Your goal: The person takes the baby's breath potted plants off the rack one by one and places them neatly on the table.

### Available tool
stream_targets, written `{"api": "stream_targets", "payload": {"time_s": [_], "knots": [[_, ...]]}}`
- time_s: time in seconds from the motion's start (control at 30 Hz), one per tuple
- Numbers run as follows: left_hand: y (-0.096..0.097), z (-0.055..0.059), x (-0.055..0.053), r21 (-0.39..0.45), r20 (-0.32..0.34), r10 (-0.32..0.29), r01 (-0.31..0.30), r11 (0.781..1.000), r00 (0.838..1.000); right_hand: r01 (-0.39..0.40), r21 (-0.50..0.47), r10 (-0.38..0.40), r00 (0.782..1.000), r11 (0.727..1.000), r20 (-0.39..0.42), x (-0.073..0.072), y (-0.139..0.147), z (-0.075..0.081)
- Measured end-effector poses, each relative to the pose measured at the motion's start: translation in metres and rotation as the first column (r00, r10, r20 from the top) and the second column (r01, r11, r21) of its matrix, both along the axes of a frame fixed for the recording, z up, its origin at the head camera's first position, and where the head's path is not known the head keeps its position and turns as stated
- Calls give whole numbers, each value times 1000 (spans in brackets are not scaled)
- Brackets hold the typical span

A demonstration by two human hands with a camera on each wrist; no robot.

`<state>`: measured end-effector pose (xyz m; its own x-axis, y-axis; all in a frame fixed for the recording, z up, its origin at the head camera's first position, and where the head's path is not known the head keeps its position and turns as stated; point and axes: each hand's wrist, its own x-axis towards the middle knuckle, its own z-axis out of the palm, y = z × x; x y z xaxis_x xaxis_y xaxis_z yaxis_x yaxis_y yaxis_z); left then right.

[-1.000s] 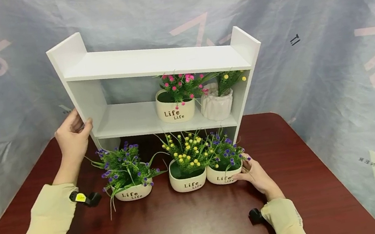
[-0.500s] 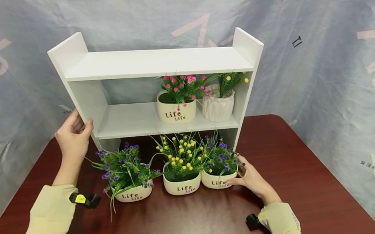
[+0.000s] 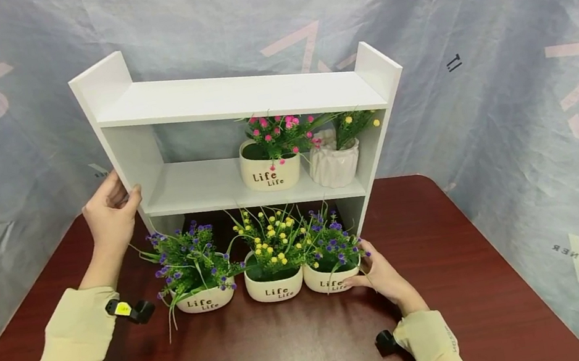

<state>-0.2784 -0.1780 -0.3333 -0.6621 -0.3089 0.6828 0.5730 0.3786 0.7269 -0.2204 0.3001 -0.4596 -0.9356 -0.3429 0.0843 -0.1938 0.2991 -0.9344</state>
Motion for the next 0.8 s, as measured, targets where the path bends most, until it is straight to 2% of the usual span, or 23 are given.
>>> {"api": "stream_targets", "payload": {"time_s": [0.8], "knots": [[0, -2, 0, -16, -6, 31, -31, 999, 999, -1, 22, 1, 1000, 1000, 5, 1, -7, -1]]}}
